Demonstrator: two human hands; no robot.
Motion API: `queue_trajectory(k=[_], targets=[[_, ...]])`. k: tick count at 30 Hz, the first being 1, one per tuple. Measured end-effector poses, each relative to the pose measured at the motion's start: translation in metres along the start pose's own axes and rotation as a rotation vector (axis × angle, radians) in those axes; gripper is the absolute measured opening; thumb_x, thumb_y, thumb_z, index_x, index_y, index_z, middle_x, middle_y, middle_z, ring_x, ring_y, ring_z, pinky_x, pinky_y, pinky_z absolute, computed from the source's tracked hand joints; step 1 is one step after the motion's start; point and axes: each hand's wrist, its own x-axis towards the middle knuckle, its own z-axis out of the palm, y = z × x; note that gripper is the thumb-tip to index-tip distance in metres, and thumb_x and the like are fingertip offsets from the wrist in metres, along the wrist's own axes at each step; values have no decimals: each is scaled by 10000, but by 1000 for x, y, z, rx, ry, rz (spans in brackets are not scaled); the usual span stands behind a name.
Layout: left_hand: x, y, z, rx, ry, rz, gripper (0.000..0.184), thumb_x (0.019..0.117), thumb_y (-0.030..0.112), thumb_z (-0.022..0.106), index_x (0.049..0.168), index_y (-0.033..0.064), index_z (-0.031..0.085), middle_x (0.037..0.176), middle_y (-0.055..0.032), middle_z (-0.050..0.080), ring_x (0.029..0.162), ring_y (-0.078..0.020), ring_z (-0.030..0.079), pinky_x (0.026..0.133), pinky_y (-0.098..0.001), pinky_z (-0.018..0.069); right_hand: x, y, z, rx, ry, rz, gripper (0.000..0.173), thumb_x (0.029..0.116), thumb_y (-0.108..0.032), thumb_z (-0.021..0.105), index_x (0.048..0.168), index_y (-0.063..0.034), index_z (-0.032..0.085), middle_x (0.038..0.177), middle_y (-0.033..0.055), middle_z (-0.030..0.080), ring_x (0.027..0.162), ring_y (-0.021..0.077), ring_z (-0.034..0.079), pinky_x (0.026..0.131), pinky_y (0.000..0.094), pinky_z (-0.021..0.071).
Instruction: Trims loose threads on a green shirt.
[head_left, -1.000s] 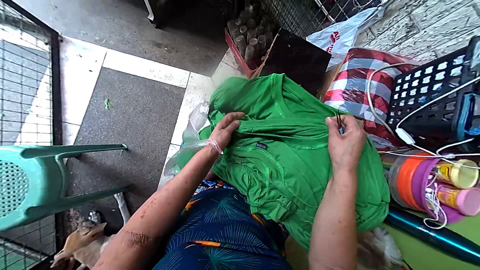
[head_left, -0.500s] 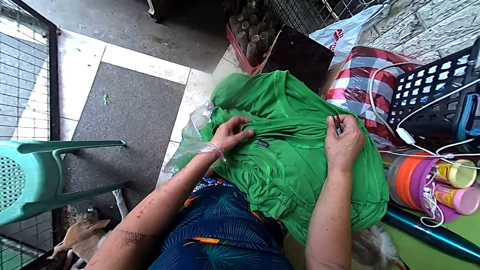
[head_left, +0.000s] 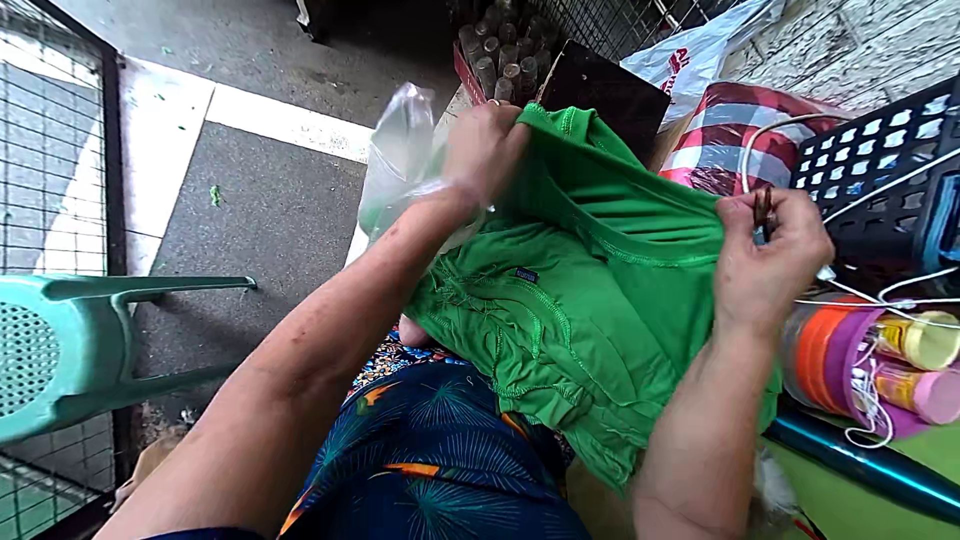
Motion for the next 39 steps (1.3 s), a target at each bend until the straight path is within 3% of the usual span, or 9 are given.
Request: queue_trajectory(k=[3,5,14,19,25,29,32,36,39], targets=[[-1,-31,44,176,-208,111,434,1087,263,446,1492,144,544,1581,-217,421,1491,-443,331,1192,-673,190,20,28,28,-95,-254,258,500,1041,-335,594,1240,124,616,1174,367,645,1145,530,613,993,699,423],[-13,-46,60,276,-272,135,507,1095,315,385,1582,177,416,1643,-221,310,1528,-471,228,1186,-707,101,23,25,37,-158,-301,318,512,1042,-370,593,1231,105,623,1153,366,645,1141,540,600,989,713,389],[-60,-67,10,-164,-120,117,315,1027,131,542,1270,-16,679,1453,-208,560,1388,-308,509,1166,-453,388,4,24,40,-94,30,230,505,1066,-379,521,1199,93,639,1112,295,673,1077,391,647,972,522,460],[-121,-78,1,-325,34,-45,269,1032,192,545,1100,-13,706,1104,-118,684,968,-110,668,870,-299,565,-18,-17,13,7,112,-29,301,1061,-194,553,1177,76,618,1098,237,660,1009,295,655,894,402,524],[-166,-70,29,-271,-5,13,348,921,215,686,1173,-24,680,1170,-178,665,1038,-239,655,914,-415,545,-59,-88,50,105,-589,-1,371,954,-182,742,1226,38,620,1024,227,690,888,367,703,767,555,579],[-165,-61,42,-104,-6,87,726,801,444,761,1340,-18,607,1292,-232,638,1199,-409,597,995,-591,459,-76,-101,70,66,-613,-64,373,866,52,720,1231,9,659,909,208,695,761,385,687,640,563,537],[-151,-49,50,14,69,134,799,794,518,749,1382,1,585,1250,-226,663,1163,-418,621,974,-607,458,-71,-92,62,292,-535,13,227,961,-2,653,1186,14,636,900,142,676,764,211,657,702,386,563],[-125,-44,60,18,251,106,624,763,58,716,1366,-32,585,1265,-276,651,1190,-485,602,978,-650,439,-62,-81,40,529,-441,140,187,950,-24,632,1135,-6,613,848,-20,590,706,-29,536,657,141,465],[-117,-51,59,72,427,122,540,775,-20,648,1314,-41,613,1253,-291,647,1166,-487,612,956,-616,458,-68,-66,31,525,-424,156,206,923,-16,633,1124,-46,597,795,-72,546,667,-62,505,625,100,434]])
